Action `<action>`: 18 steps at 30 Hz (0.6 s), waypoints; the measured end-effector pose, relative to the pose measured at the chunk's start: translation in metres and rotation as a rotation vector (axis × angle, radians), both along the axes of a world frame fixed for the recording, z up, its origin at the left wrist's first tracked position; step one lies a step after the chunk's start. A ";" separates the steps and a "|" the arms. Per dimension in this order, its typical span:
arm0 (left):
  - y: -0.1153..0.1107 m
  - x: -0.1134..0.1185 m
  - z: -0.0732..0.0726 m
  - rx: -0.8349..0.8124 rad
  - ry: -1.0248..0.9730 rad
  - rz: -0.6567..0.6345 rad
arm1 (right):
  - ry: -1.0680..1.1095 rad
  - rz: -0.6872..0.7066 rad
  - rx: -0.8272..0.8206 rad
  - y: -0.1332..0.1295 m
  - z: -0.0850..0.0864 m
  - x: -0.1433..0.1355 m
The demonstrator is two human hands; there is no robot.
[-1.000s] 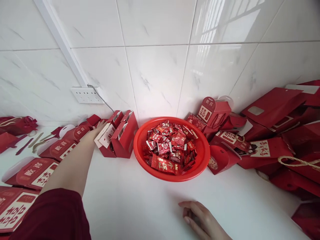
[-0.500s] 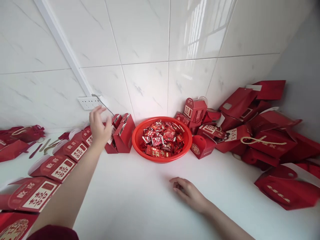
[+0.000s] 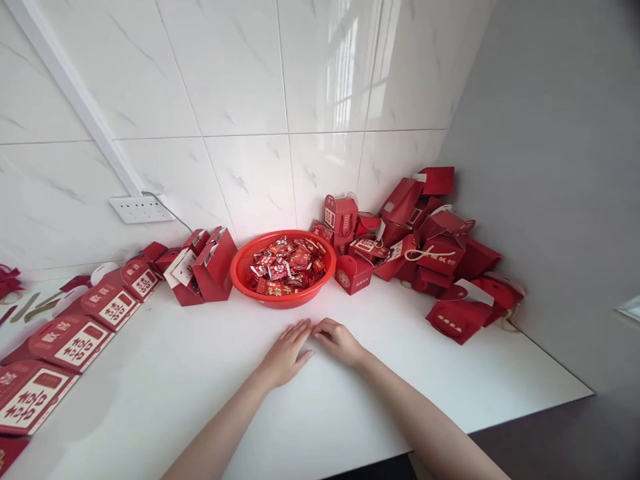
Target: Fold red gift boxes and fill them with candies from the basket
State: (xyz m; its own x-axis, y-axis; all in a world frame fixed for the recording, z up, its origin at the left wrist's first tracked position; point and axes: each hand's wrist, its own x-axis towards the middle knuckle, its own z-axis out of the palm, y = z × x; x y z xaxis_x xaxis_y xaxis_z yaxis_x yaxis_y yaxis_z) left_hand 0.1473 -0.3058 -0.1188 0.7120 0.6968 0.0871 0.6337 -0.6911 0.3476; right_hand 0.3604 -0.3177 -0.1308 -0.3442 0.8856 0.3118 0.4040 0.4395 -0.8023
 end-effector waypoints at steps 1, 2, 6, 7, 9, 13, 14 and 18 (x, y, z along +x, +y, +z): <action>0.000 0.001 -0.003 0.002 0.024 0.022 | -0.004 -0.005 0.008 0.001 0.000 0.001; 0.001 0.002 -0.005 0.007 0.046 0.048 | -0.009 -0.012 0.017 0.002 0.000 0.002; 0.006 0.004 -0.007 0.016 0.093 0.107 | -0.048 -0.045 0.061 0.001 0.010 0.010; 0.007 0.005 -0.007 0.017 0.092 0.111 | -0.061 -0.063 0.073 -0.002 0.016 0.017; 0.008 0.005 -0.007 0.016 0.083 0.115 | -0.085 -0.170 0.121 -0.011 0.031 0.040; 0.011 0.006 -0.007 0.016 0.074 0.120 | -0.107 -0.751 0.396 -0.045 0.064 0.115; 0.012 0.007 -0.007 0.017 0.077 0.121 | -0.109 -0.930 0.449 -0.055 0.070 0.135; 0.012 0.008 -0.005 0.020 0.098 0.123 | -0.107 -1.376 0.490 -0.087 0.075 0.202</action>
